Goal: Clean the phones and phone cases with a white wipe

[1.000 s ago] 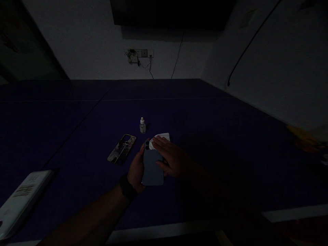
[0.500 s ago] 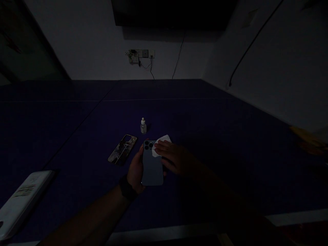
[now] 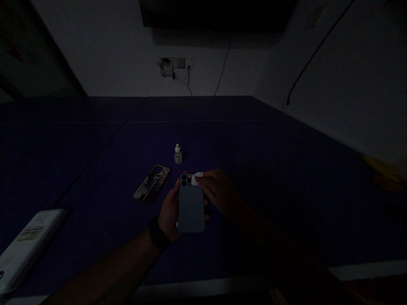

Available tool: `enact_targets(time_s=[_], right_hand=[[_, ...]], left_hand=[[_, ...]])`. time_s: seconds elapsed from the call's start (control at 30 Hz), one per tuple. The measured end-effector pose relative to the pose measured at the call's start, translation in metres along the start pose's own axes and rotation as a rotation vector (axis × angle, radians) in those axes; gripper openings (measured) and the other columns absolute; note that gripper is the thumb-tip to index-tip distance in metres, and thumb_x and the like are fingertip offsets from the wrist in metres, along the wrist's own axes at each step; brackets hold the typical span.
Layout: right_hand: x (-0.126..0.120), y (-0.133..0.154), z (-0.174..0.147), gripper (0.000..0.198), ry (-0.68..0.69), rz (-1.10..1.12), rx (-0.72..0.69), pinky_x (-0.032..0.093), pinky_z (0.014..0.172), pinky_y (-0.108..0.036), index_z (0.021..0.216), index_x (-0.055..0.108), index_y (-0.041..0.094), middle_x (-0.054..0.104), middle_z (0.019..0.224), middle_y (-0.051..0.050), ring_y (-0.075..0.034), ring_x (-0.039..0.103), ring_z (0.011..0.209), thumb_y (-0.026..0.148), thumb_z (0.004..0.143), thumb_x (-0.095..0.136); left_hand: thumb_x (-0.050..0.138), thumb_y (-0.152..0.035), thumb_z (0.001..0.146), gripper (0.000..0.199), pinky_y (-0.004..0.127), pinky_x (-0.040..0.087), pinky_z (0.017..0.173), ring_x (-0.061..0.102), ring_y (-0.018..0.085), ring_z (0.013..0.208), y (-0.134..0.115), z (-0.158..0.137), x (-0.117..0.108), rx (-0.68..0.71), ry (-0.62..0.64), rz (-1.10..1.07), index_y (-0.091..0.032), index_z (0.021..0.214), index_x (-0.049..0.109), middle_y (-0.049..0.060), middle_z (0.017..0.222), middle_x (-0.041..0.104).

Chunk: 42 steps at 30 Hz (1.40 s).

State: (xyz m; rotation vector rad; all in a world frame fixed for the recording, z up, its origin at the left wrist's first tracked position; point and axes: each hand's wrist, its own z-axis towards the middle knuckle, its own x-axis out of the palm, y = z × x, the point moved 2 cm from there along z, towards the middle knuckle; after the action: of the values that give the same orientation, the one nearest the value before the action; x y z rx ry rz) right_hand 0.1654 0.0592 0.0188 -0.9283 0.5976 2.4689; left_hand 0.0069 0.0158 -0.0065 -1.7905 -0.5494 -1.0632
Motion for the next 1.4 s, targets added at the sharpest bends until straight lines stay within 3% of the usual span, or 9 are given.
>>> enact_targets(time_s=[0.23,0.37,0.43,0.63,0.8,1.0,1.2,1.4], right_hand=[[0.000,-0.001,-0.002,0.022,0.109,0.110,-0.089,0.054,0.076,-0.037,0.116,0.068,0.022,0.066,0.096,-0.008,-0.021,0.062,0.087,0.019,0.100,0.052],[-0.002,-0.007,-0.002,0.023,-0.024,0.097,0.056,0.056,0.079,-0.034,0.117,0.067,0.021,0.064,0.095,-0.007,-0.021,0.065,0.088,0.018,0.100,0.051],[-0.001,-0.005,-0.001,0.024,-0.023,0.103,0.085,0.056,0.078,-0.033,0.118,0.067,0.022,0.064,0.096,-0.007,-0.020,0.065,0.088,0.018,0.100,0.052],[-0.005,0.000,-0.001,0.019,0.158,0.122,-0.079,0.055,0.070,-0.027,0.111,0.068,0.018,0.067,0.091,-0.007,-0.016,0.066,0.080,0.018,0.100,0.053],[-0.007,-0.005,0.001,0.016,-0.021,-0.006,0.002,0.054,0.075,-0.030,0.106,0.068,0.018,0.070,0.088,-0.007,-0.018,0.067,0.081,0.017,0.099,0.053],[-0.004,0.003,-0.001,0.017,0.119,0.001,-0.086,0.053,0.070,-0.028,0.110,0.068,0.016,0.072,0.088,-0.007,-0.018,0.068,0.080,0.020,0.099,0.056],[-0.002,-0.003,-0.002,0.016,-0.071,0.024,0.014,0.056,0.078,-0.029,0.108,0.068,0.018,0.075,0.095,-0.008,-0.018,0.072,0.087,0.019,0.099,0.055],[-0.005,-0.006,-0.006,0.013,0.109,0.144,0.018,0.058,0.081,-0.029,0.103,0.071,0.022,0.078,0.101,-0.005,-0.017,0.074,0.091,0.021,0.097,0.060]], left_hand=[[0.049,-0.046,0.101,0.054,0.045,0.063,0.067,0.074,0.027,0.083,-0.001,-0.001,0.001,0.044,-0.046,0.003,-0.040,0.151,0.031,0.006,0.111,0.070],[0.046,-0.052,0.100,0.058,0.047,0.062,0.065,0.075,0.031,0.082,0.002,-0.001,0.002,0.010,0.009,0.056,-0.040,0.153,0.026,0.008,0.108,0.070],[0.046,-0.052,0.100,0.058,0.049,0.062,0.063,0.075,0.032,0.080,0.003,-0.001,0.003,-0.009,0.005,0.068,-0.039,0.153,0.026,0.009,0.105,0.070],[0.048,-0.050,0.100,0.058,0.049,0.062,0.064,0.074,0.030,0.082,0.001,-0.002,0.003,0.016,-0.032,0.034,-0.039,0.153,0.026,0.009,0.110,0.070],[0.047,-0.053,0.100,0.060,0.049,0.062,0.062,0.075,0.032,0.081,0.005,0.000,0.001,-0.026,0.022,0.073,-0.039,0.154,0.026,0.009,0.106,0.070],[0.049,-0.048,0.100,0.056,0.049,0.063,0.066,0.074,0.030,0.086,0.003,-0.001,0.000,0.007,-0.007,0.024,-0.040,0.152,0.030,0.008,0.112,0.070],[0.049,-0.051,0.100,0.058,0.050,0.063,0.062,0.075,0.032,0.082,0.006,-0.002,0.003,-0.003,0.025,0.071,-0.039,0.153,0.029,0.009,0.106,0.071],[0.049,-0.050,0.100,0.060,0.048,0.063,0.065,0.075,0.030,0.082,0.003,-0.002,0.002,0.020,-0.008,0.070,-0.040,0.153,0.024,0.009,0.111,0.069]])
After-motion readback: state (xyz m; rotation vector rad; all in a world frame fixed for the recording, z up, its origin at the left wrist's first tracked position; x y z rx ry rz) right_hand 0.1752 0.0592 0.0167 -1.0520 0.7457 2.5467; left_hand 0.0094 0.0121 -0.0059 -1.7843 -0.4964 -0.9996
